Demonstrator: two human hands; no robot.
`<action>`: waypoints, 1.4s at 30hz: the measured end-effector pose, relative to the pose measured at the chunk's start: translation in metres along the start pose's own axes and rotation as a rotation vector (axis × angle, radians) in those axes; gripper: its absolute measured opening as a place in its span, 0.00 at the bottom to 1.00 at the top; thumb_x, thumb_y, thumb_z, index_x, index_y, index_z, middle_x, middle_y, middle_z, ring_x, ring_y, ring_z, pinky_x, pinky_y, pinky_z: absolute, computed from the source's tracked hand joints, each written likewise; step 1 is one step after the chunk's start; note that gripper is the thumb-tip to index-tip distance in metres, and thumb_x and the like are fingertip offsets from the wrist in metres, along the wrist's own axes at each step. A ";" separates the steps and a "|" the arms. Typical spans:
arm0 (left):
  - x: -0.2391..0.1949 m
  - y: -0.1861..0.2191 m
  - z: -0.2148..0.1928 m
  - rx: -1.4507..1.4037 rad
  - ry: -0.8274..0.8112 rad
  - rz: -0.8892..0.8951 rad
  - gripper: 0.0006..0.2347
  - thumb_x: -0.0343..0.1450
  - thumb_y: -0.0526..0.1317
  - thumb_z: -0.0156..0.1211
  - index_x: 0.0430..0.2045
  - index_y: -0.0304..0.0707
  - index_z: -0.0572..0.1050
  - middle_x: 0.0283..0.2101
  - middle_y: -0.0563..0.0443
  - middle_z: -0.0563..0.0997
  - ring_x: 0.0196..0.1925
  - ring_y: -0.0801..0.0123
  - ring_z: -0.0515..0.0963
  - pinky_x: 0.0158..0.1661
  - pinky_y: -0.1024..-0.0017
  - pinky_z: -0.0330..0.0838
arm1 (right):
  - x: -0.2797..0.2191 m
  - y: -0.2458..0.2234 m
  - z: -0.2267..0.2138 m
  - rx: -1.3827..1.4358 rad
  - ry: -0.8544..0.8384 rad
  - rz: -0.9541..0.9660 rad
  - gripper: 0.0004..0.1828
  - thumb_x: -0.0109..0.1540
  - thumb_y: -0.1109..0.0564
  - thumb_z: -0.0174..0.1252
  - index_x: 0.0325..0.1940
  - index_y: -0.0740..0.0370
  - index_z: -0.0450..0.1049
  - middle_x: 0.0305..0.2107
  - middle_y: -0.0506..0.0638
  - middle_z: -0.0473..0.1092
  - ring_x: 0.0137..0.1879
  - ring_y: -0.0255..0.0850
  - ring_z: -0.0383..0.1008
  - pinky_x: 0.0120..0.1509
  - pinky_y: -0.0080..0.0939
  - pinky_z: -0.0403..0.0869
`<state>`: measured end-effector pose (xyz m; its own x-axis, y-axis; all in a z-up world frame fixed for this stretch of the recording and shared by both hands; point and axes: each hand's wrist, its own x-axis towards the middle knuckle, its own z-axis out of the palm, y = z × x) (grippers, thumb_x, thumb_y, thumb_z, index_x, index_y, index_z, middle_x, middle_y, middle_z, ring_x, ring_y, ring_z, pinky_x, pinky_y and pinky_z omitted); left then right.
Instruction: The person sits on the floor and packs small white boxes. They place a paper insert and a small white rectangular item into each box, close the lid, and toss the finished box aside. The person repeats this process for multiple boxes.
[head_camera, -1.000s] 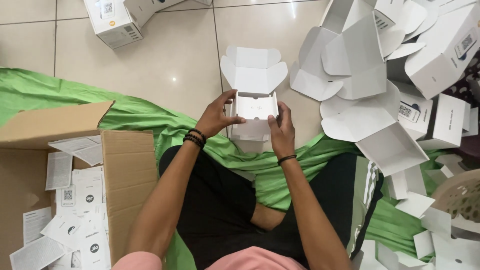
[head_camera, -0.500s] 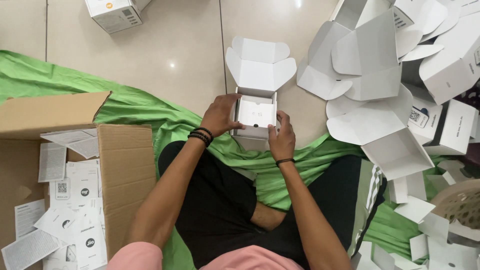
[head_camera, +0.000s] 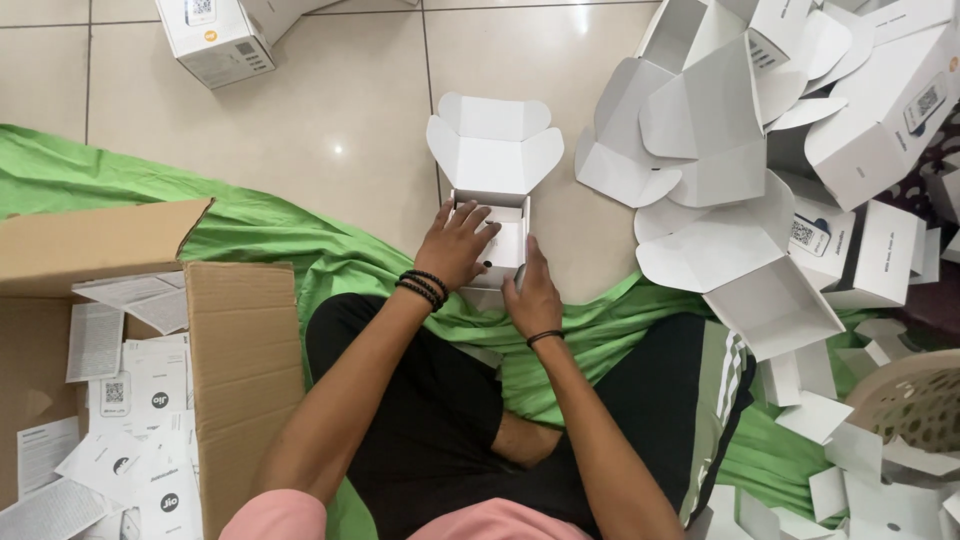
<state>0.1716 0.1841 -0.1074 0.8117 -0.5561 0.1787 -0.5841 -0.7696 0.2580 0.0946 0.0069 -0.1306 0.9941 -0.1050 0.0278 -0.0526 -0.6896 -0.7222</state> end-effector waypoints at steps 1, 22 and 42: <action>0.002 0.001 0.004 0.026 -0.022 0.031 0.31 0.56 0.46 0.75 0.56 0.44 0.73 0.64 0.47 0.69 0.71 0.53 0.61 0.70 0.46 0.50 | -0.001 0.007 0.006 0.057 -0.010 0.047 0.46 0.58 0.57 0.60 0.77 0.60 0.48 0.65 0.64 0.62 0.66 0.61 0.67 0.64 0.56 0.70; 0.076 -0.087 0.029 -1.157 -0.050 -0.810 0.48 0.67 0.76 0.36 0.73 0.35 0.52 0.75 0.38 0.57 0.77 0.51 0.54 0.71 0.56 0.47 | 0.170 0.035 -0.025 1.096 -0.186 0.690 0.50 0.60 0.22 0.43 0.77 0.51 0.53 0.69 0.53 0.60 0.73 0.49 0.58 0.74 0.58 0.57; -0.019 -0.016 -0.026 -1.425 0.246 -0.622 0.43 0.68 0.75 0.27 0.59 0.36 0.72 0.47 0.48 0.81 0.52 0.65 0.79 0.54 0.64 0.72 | 0.038 -0.005 -0.061 1.374 -0.084 0.273 0.47 0.66 0.22 0.31 0.71 0.60 0.61 0.65 0.55 0.63 0.70 0.45 0.63 0.75 0.48 0.60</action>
<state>0.1660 0.2147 -0.0905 0.9772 -0.1055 -0.1842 0.1985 0.1466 0.9691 0.1271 -0.0373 -0.0844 0.9730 -0.0436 -0.2268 -0.1575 0.5931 -0.7896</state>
